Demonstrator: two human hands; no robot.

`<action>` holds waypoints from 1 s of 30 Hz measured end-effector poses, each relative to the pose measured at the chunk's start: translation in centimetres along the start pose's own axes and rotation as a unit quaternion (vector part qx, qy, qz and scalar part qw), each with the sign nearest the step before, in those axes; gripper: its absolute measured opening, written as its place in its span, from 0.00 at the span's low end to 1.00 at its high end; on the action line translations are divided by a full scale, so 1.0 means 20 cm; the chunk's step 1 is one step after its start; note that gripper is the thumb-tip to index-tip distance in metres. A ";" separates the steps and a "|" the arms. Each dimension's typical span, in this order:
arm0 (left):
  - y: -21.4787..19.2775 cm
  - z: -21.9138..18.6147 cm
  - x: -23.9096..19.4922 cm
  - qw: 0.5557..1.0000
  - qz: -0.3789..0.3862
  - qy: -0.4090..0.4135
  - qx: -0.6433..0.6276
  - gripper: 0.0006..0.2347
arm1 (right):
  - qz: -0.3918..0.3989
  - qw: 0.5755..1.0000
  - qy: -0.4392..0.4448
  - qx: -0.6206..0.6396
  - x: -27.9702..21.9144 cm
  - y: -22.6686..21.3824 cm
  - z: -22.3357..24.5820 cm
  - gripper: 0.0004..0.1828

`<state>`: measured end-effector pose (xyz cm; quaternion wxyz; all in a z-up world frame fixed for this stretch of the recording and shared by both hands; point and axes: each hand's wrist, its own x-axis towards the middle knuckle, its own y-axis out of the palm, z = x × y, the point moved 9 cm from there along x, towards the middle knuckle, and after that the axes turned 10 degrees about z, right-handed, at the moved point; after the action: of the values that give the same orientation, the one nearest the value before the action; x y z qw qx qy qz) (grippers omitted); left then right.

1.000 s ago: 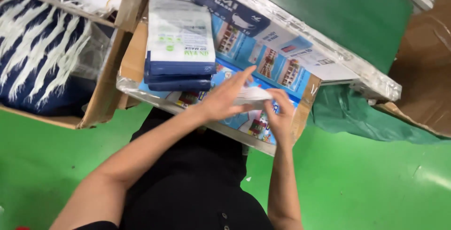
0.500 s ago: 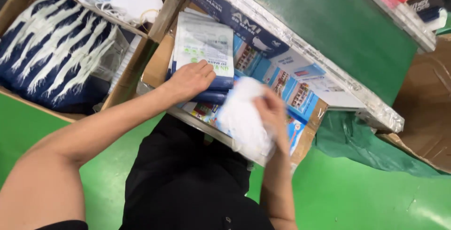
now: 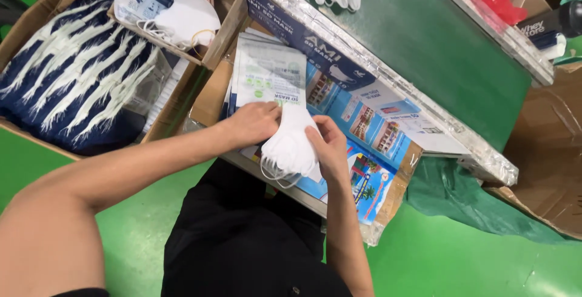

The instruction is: Operating a mask manufacturing machine and manually packaging face masks into individual plastic sleeves.

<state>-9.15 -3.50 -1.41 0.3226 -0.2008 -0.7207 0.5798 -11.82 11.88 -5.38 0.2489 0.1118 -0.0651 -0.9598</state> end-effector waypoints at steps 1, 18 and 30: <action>-0.01 0.01 0.00 1.000 -0.003 -0.003 0.004 0.06 | -0.006 1.000 -0.006 0.028 0.01 -0.01 0.02 0.11; -0.50 -0.08 0.02 0.970 -0.195 -0.099 -0.107 0.06 | -0.049 0.998 -0.028 -0.017 -0.02 -0.10 0.02 0.07; -0.50 -0.17 -0.01 0.809 -0.410 -0.177 -0.382 0.12 | -0.193 0.965 -0.170 -0.048 -0.20 -0.30 0.28 0.15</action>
<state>-5.82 -3.72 8.52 0.2943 0.1131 -0.9441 0.0968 -12.55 19.55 -0.23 0.0492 -0.0542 -0.0376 -0.9966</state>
